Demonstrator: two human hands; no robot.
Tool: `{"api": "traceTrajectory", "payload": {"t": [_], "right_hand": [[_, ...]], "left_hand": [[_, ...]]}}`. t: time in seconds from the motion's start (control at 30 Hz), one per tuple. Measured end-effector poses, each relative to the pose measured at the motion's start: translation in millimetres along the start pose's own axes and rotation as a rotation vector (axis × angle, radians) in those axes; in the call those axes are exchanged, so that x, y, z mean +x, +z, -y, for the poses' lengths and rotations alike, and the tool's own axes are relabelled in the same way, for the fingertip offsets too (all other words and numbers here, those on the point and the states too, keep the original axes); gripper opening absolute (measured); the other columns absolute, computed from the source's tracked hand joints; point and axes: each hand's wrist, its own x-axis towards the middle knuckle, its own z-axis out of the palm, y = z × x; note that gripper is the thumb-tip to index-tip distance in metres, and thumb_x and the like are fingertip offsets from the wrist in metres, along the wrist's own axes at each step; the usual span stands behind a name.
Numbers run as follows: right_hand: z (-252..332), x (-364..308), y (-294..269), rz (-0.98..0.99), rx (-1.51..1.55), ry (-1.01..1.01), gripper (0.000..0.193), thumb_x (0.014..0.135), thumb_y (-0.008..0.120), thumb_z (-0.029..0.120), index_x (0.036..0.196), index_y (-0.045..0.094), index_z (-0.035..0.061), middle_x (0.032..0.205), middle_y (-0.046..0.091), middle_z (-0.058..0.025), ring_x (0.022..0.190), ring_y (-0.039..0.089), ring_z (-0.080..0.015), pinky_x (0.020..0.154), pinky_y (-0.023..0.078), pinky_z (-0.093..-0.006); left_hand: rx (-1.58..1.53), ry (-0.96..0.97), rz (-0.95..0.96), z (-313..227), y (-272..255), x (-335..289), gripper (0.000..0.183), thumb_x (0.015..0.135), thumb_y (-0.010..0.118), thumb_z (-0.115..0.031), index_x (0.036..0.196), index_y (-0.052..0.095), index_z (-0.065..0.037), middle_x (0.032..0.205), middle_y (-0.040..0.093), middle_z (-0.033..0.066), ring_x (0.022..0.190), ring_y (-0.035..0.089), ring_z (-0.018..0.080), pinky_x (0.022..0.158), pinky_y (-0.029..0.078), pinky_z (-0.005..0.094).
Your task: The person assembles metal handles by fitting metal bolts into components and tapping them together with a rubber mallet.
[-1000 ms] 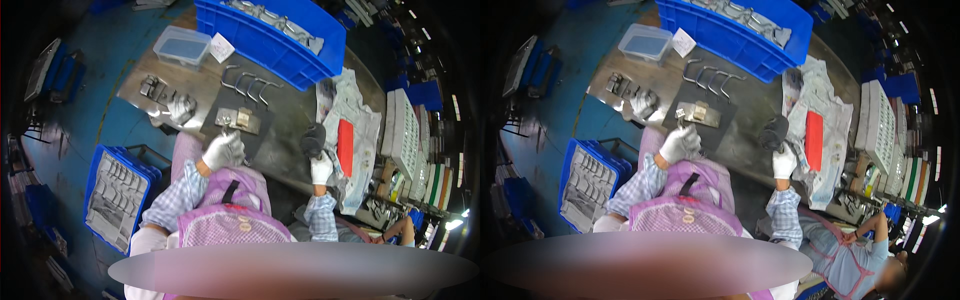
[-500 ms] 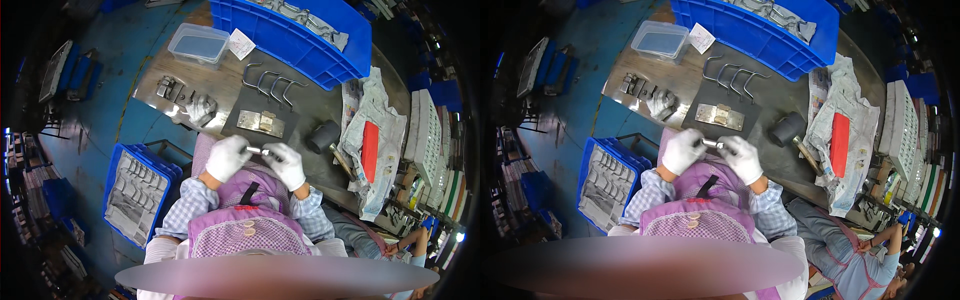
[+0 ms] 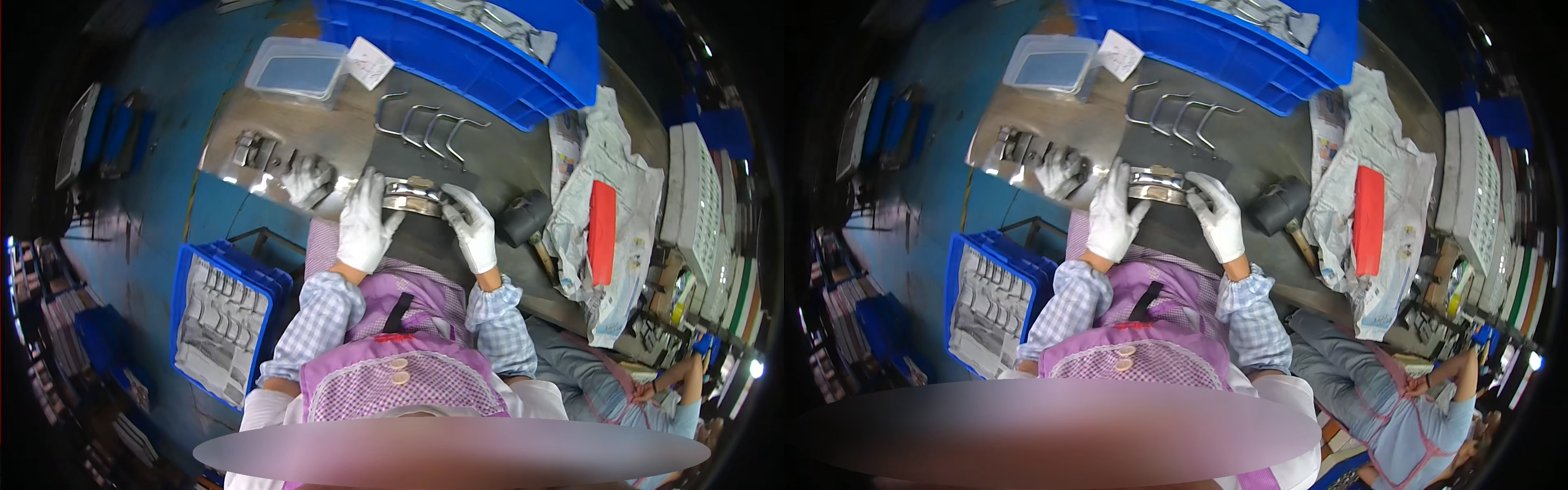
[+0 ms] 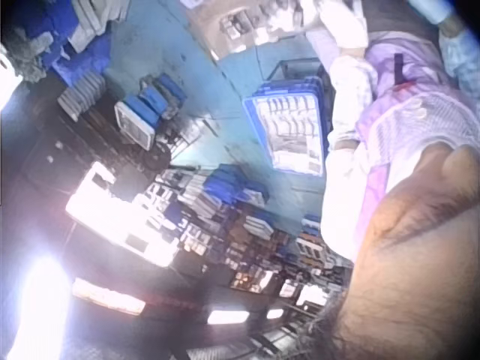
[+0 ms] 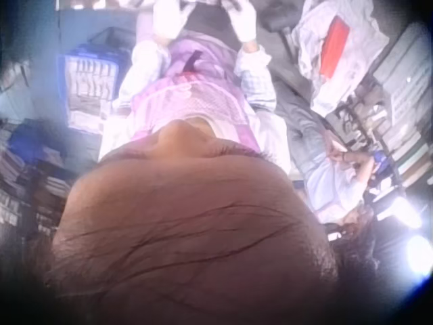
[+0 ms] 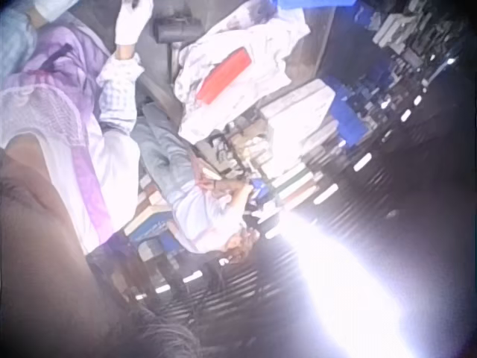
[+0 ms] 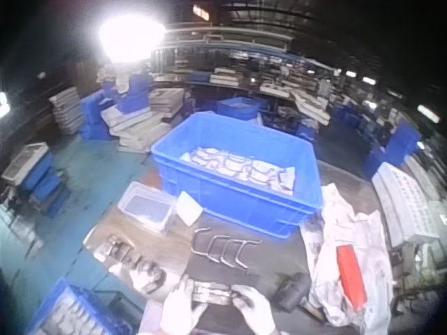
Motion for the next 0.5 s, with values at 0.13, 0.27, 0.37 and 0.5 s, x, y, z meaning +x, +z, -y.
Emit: {"api": "traceTrajectory", "payload": {"t": [0.13, 0.27, 0.37, 0.5], "right_hand": [[-25.2, -14.9, 0.5, -0.245, -0.240, -0.148, 0.032, 0.094, 0.071, 0.011, 0.126, 0.072, 0.0064, 0.127, 0.068, -0.0146, 0.114, 0.066, -0.0320, 0.098, 0.052, -0.0388], [-41.9, -17.0, 12.8, -0.285, -0.496, -0.320, 0.040, 0.092, 0.074, 0.024, 0.130, 0.070, 0.0111, 0.134, 0.065, -0.0107, 0.105, 0.063, -0.0319, 0.091, 0.050, -0.0417], [-51.5, -21.2, 11.7, -0.293, -0.438, -0.379, 0.046, 0.086, 0.079, 0.024, 0.129, 0.071, 0.0121, 0.134, 0.066, -0.0067, 0.102, 0.063, -0.0298, 0.089, 0.050, -0.0408], [-46.1, -12.8, 18.1, -0.299, -0.549, -0.352, 0.053, 0.079, 0.083, 0.034, 0.125, 0.072, 0.0117, 0.134, 0.067, -0.0039, 0.101, 0.065, -0.0284, 0.087, 0.051, -0.0418]], "left_hand": [[-0.020, 0.028, -0.038, 0.4, 6.5, -0.1, 0.083, 0.090, 0.074, -0.028, 0.156, 0.033, 0.000, 0.159, 0.039, 0.0251, 0.140, 0.045, 0.0447, 0.117, 0.037, 0.0502], [0.004, 0.042, -0.029, 8.8, 9.6, -0.8, 0.079, 0.092, 0.072, -0.028, 0.156, 0.034, 0.000, 0.158, 0.041, 0.0252, 0.138, 0.047, 0.0445, 0.114, 0.038, 0.0500], [-0.059, 0.150, -0.101, 21.1, 13.5, -2.3, 0.076, 0.090, 0.075, -0.027, 0.152, 0.039, -0.003, 0.151, 0.049, 0.0242, 0.132, 0.053, 0.0447, 0.109, 0.045, 0.0504], [-0.149, 0.101, -0.249, 28.3, 27.8, 6.3, 0.062, 0.080, 0.084, -0.021, 0.128, 0.050, -0.001, 0.135, 0.064, 0.0195, 0.114, 0.066, 0.0412, 0.095, 0.055, 0.0456]]}}
